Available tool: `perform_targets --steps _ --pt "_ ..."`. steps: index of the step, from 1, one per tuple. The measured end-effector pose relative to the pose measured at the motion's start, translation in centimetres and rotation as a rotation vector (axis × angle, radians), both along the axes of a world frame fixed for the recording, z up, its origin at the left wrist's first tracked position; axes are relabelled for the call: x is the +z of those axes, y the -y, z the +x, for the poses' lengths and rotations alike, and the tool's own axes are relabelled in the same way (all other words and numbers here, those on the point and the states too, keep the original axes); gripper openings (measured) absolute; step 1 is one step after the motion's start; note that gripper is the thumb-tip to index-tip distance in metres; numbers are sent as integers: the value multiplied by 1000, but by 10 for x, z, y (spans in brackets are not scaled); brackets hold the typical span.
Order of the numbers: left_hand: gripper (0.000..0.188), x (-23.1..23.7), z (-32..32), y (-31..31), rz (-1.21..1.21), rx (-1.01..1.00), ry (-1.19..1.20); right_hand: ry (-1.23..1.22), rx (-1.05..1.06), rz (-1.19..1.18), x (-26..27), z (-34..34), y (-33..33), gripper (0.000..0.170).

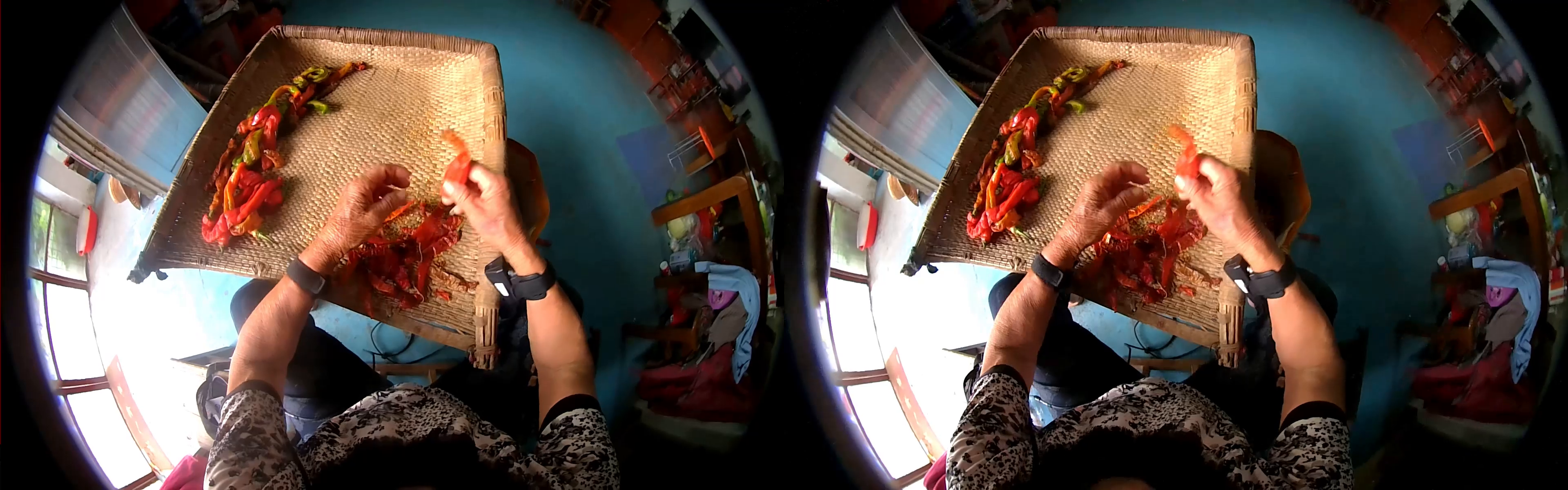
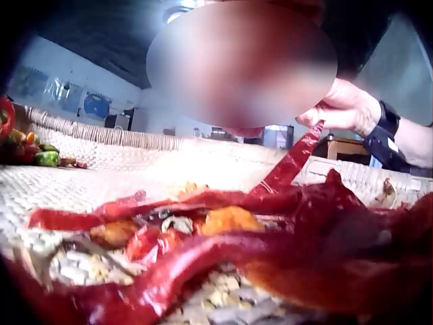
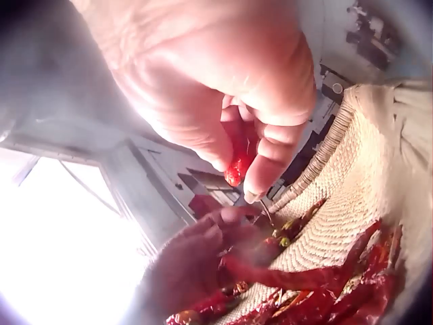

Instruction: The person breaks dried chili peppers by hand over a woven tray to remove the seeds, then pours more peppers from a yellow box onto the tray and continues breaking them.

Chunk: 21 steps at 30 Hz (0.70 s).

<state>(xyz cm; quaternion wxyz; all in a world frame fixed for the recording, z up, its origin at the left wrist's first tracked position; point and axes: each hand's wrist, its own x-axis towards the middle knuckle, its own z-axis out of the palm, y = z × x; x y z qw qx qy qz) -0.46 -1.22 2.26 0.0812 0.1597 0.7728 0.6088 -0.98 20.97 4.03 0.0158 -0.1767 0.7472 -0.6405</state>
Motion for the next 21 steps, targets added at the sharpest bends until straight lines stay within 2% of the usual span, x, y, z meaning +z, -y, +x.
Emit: perform_targets --steps 2,4,5,6,8,10,12,13,15,16,18,20,21 --pt "27 5 7 -8 -49 -21 53 11 -13 -68 9 -2 -11 14" --pt "34 -7 6 -12 -435 -155 -173 55 11 -142 13 -3 -22 16" --pt "39 -12 9 -16 -416 -166 -281 14 -38 -134 18 -3 -28 16" --pt "39 -18 10 -17 -414 -169 -280 -27 -86 -125 22 -4 -34 16" --pt "37 -27 13 -20 -588 -122 -553 -141 -217 58 20 -10 -54 18" --pt "35 -28 15 -23 -629 -108 -538 -175 -315 142 23 -12 -68 20" --pt "35 -31 13 -23 -701 -104 -494 -236 -480 763 27 -12 -79 14" --pt "35 -32 12 -22 -700 -105 -494 -235 -479 763 22 -12 -82 14" --pt "37 -35 10 -20 -707 -106 -493 -547 -595 1027 8 -11 -82 19" --pt "37 -36 10 -20 -708 -106 -491 -546 -594 1027 6 -10 -78 19" --pt "39 -36 9 -19 -642 -127 -462 -588 -376 665 6 -11 -62 25" --pt "38 -27 15 -20 -608 -148 -440 -365 -94 645 6 -3 -41 23" --pt "38 -24 16 -20 -572 -174 -420 -348 59 631 -1 0 -30 19"
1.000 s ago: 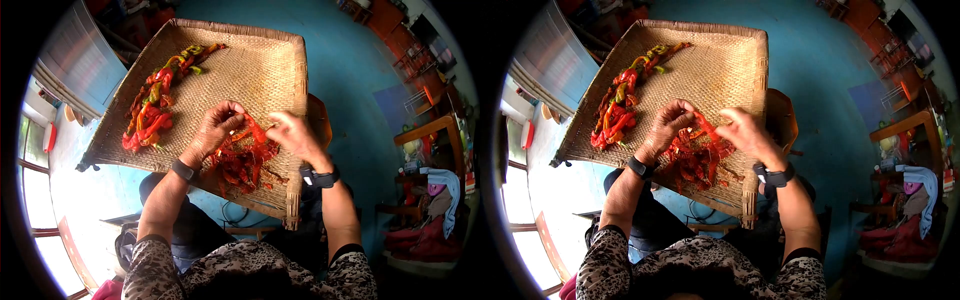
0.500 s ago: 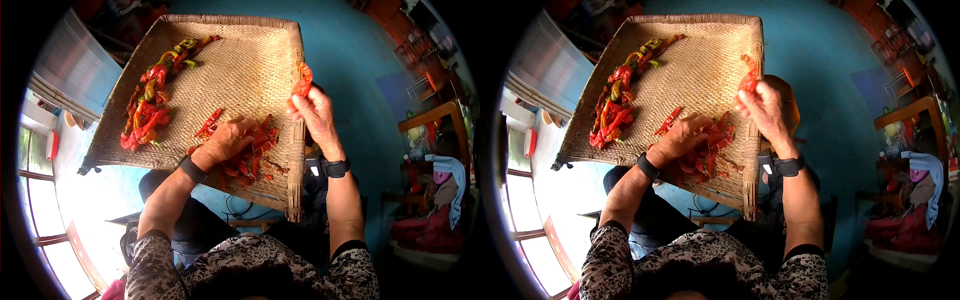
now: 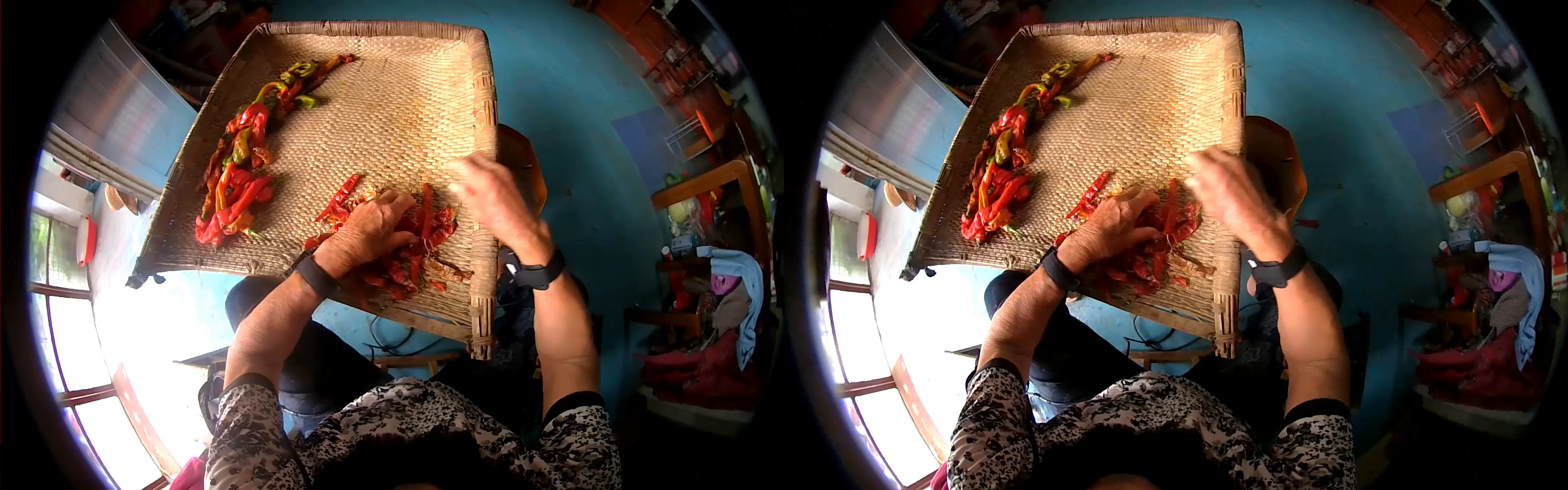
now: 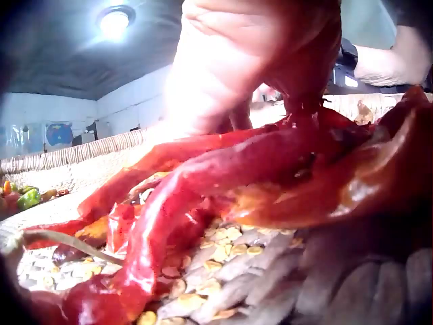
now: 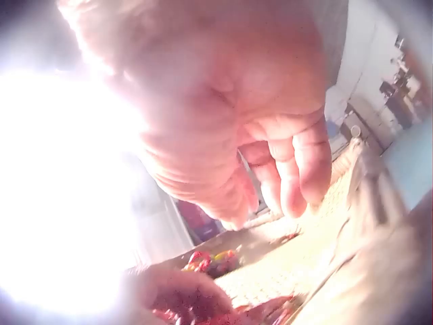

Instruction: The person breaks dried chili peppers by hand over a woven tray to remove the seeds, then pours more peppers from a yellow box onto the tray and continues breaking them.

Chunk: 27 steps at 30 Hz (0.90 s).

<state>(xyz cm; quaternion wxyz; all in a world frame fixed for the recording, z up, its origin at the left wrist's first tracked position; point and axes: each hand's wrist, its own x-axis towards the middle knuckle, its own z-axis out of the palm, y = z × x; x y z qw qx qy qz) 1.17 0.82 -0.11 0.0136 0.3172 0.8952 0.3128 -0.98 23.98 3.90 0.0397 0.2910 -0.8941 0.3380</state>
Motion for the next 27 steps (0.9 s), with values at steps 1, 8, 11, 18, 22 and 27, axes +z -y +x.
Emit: perform_targets --steps 1,8,11,18,22,27 --pt "38 -3 -1 1 -3 1 -1 -13 88 97 -5 2 10 16" --pt "18 2 -5 5 122 25 104 -385 201 492 -55 -4 22 11" --pt "15 19 -12 14 186 104 180 -30 243 246 -18 -7 24 15" --pt "18 12 -28 26 568 221 499 -43 49 1 3 2 11 12" --pt "22 14 -27 21 792 229 645 -100 -227 -156 19 0 -9 9" --pt "17 17 -27 18 896 249 525 -282 -403 120 21 -5 -40 16"
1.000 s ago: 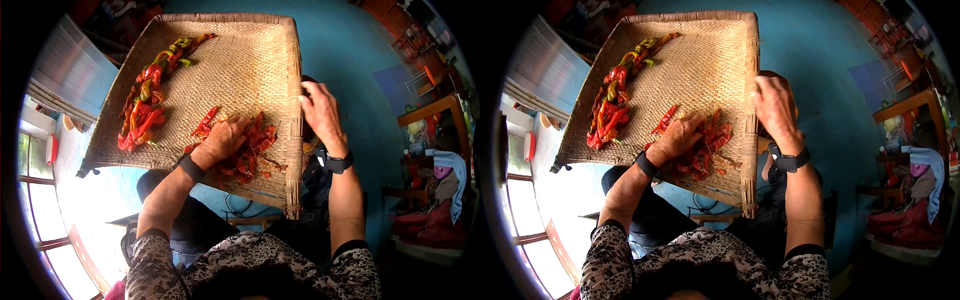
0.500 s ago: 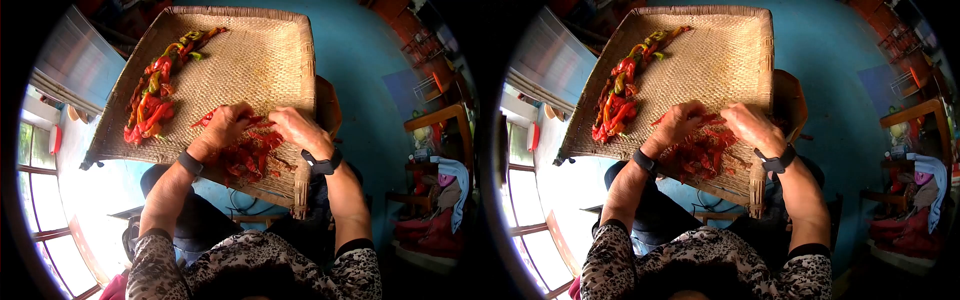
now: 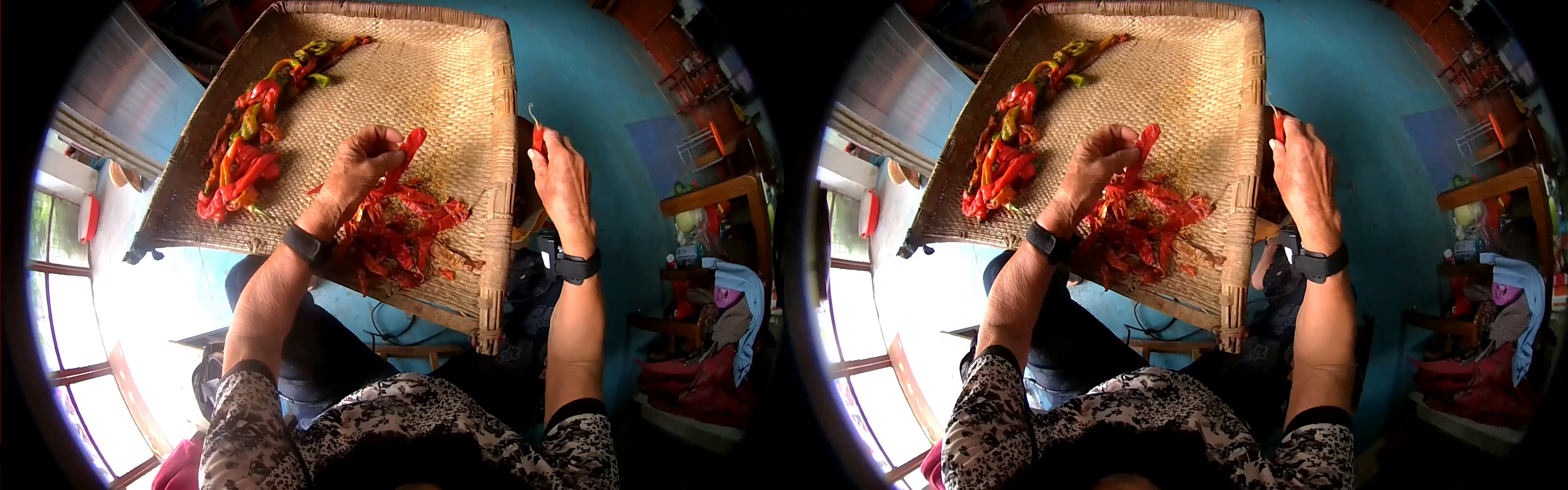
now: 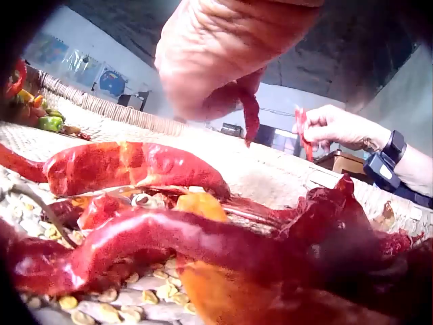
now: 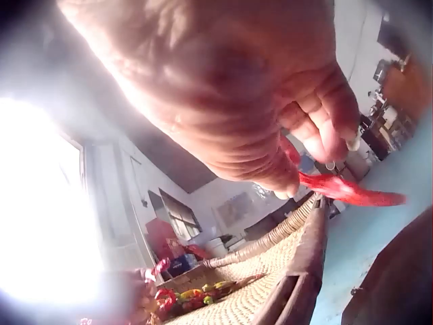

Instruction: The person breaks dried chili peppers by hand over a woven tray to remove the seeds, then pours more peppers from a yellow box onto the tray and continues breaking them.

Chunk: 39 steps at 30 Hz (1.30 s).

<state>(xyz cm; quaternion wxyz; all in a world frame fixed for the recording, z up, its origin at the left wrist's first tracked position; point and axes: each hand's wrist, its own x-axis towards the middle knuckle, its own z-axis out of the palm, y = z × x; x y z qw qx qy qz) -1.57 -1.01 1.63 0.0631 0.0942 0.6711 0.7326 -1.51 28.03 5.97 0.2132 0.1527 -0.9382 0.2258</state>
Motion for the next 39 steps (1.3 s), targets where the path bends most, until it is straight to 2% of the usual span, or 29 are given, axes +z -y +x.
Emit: perform_targets --steps 2,3,4,5,6,7,8,10,11,13,14,15,16,17,18,20,24,26,28,29,30,32,33,35,36,38,39 --pt "16 7 1 1 40 0 52 -89 -55 5 2 5 13 27" --pt "16 11 1 -1 84 -1 96 -51 59 -61 -4 2 17 34" --pt "16 9 1 -2 85 5 94 77 159 -128 -2 6 28 34" --pt "16 6 2 -4 116 -18 70 313 257 -245 -7 10 42 35" --pt "17 4 3 -7 146 -44 47 302 438 -297 -10 15 55 35" --pt "17 9 7 -10 165 -81 77 430 486 -264 -16 16 66 32" --pt "17 2 6 -11 160 -126 46 500 470 -96 -17 15 75 24" --pt "20 5 9 -13 172 -181 71 333 500 -85 -22 18 88 21" --pt "20 7 8 -10 170 -177 76 318 503 -172 -26 16 91 23" --pt "22 13 4 3 20 -125 8 360 430 -176 -14 11 90 22" --pt "26 16 3 13 -276 -62 -138 394 350 -177 -11 8 87 22" --pt "28 18 1 21 -646 7 -266 187 369 -255 -18 4 81 20" --pt "29 18 1 29 -1016 78 -390 156 343 -281 -15 2 73 21" --pt "30 6 2 40 -1200 138 -540 100 253 -255 -8 1 65 22" --pt "27 -4 1 48 -1337 174 -617 47 162 -228 -3 1 55 24" --pt "20 -23 2 59 -1428 133 -617 17 24 -154 -4 -9 31 24" --pt "15 -31 2 62 -1445 78 -596 74 -127 -12 -4 -9 -3 27" --pt "9 -27 0 60 -1455 -14 -432 160 -206 49 -4 -7 -10 25" --pt "9 -22 2 56 -1462 -25 -451 213 -332 267 0 -3 -10 25" --pt "9 -21 2 54 -1474 -32 -470 50 -270 310 -9 -6 -13 29" --pt "9 -22 2 53 -1472 -34 -472 51 -272 311 -7 -7 -10 29" --pt "10 -24 1 50 -1502 -9 -528 -159 -15 141 -3 -7 5 28" --pt "10 -23 0 48 -1503 -7 -527 -53 85 -35 -5 -7 14 26" --pt "11 -16 -2 44 -1335 127 -562 123 267 -104 -5 1 36 28" --pt "11 -10 -2 41 -1339 124 -561 245 330 -124 -5 5 49 31" --pt "13 8 -2 30 -1011 10 -517 251 462 -88 -14 9 70 40" --pt "14 23 4 19 -953 -46 -390 313 511 -115 -17 10 77 49"
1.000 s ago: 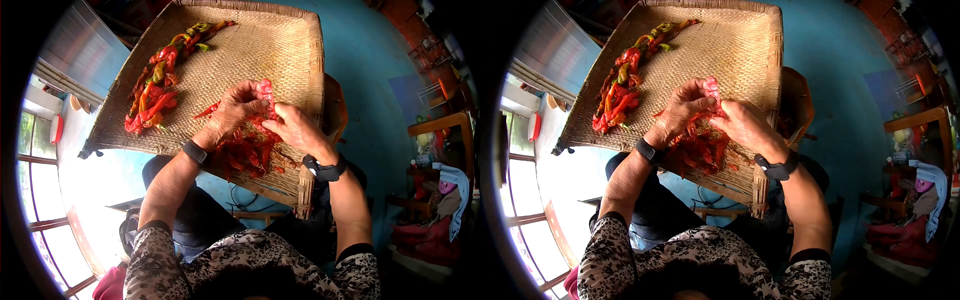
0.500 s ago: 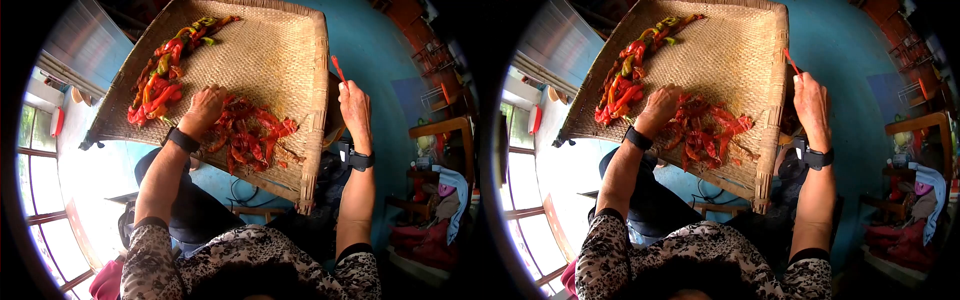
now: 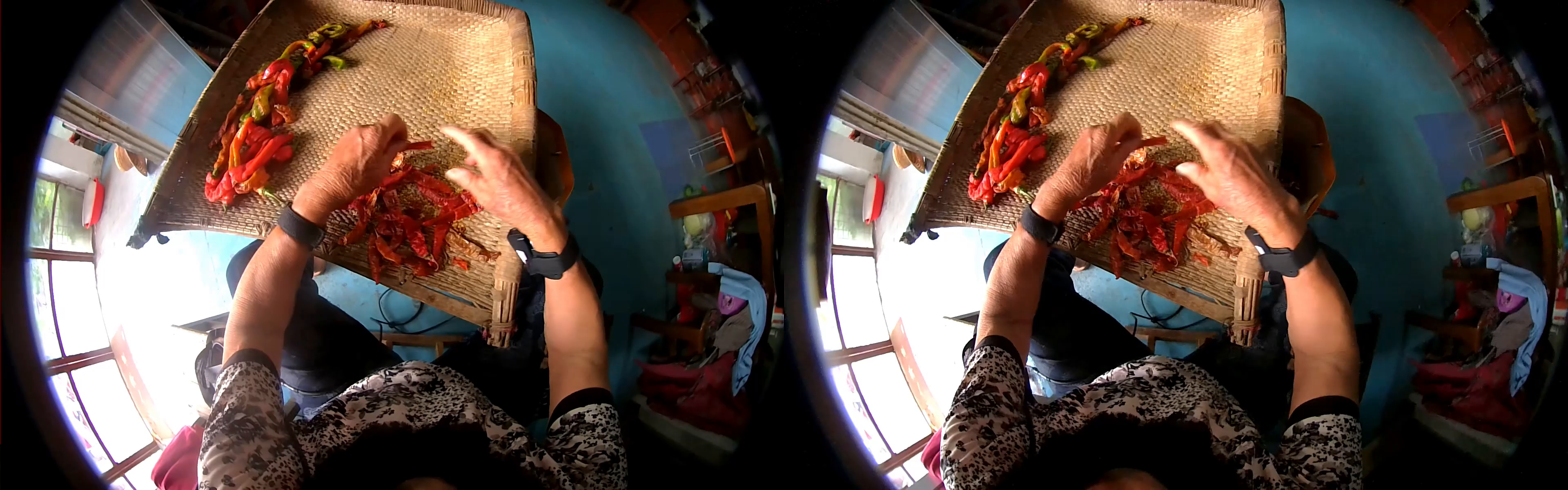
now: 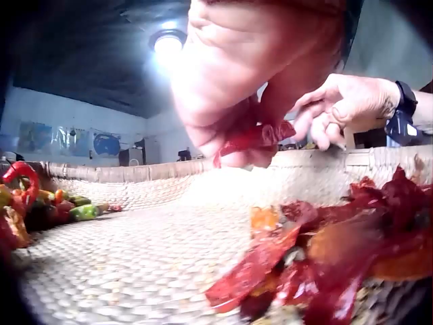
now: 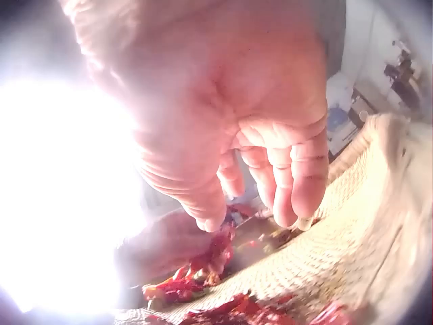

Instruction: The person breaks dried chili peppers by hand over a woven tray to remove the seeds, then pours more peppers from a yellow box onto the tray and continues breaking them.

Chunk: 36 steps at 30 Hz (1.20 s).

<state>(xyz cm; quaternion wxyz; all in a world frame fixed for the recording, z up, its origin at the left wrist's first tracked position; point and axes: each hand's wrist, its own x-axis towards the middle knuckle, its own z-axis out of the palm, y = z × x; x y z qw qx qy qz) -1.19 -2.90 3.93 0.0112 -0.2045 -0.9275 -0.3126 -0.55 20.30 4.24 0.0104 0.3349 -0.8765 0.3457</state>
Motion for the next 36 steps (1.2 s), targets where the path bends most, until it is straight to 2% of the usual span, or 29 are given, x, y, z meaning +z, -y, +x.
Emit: perform_targets --steps 1,3,4,6,7,9,12,13,15,17,19,21,23,25,27,28,29,31,32,34,36 --pt "14 1 2 -5 26 -70 -4 -94 29 -48 0 2 7 43" --pt "15 -2 9 -15 163 -154 -26 -107 10 -43 2 1 17 28" --pt "16 0 10 -19 177 -177 -11 -102 15 -43 2 0 17 28" --pt "17 2 10 -20 222 -145 38 -55 -49 2 2 -3 14 13" --pt "18 3 10 -19 266 -117 84 -138 -56 -65 1 -5 11 9" --pt "24 1 4 -7 219 -42 86 -126 -183 -139 12 -4 2 8" --pt "34 -17 2 18 -217 -31 -68 -301 -428 -148 21 -13 -28 12" --pt "34 -21 5 18 -216 -30 -68 -327 -504 -141 24 -15 -38 13" --pt "37 -31 10 17 -471 -1 -39 -357 -565 -124 22 -19 -60 13" --pt "39 -35 11 16 -465 -7 -60 -285 -649 8 22 -17 -77 11" --pt "34 -32 10 12 -358 -71 -19 -573 -659 223 14 -15 -85 14" --pt "31 -42 9 5 -276 -99 -58 -533 -605 179 11 -13 -82 19" --pt "27 -42 5 -5 -193 -123 -103 -329 -447 -20 10 -9 -66 21" --pt "19 -34 5 -20 -67 -163 -12 -182 -255 -42 14 3 -43 23" --pt "18 -30 7 -33 19 -185 -33 -161 -83 -29 3 4 -24 24" --pt "19 -24 10 -39 39 -168 -61 -57 -42 7 -1 7 -17 26" --pt "20 -21 11 -42 60 -152 -89 -151 5 -59 -2 8 -10 20" --pt "17 -25 10 -44 144 -190 -120 47 -84 135 5 10 -3 18" --pt "16 -25 10 -44 224 -171 -88 52 -85 134 4 8 -4 18" --pt "15 -18 10 -42 332 -127 -1 13 -43 -86 -1 2 -4 17" --pt "14 -13 12 -40 422 -94 48 59 -40 -77 -1 2 -3 18"
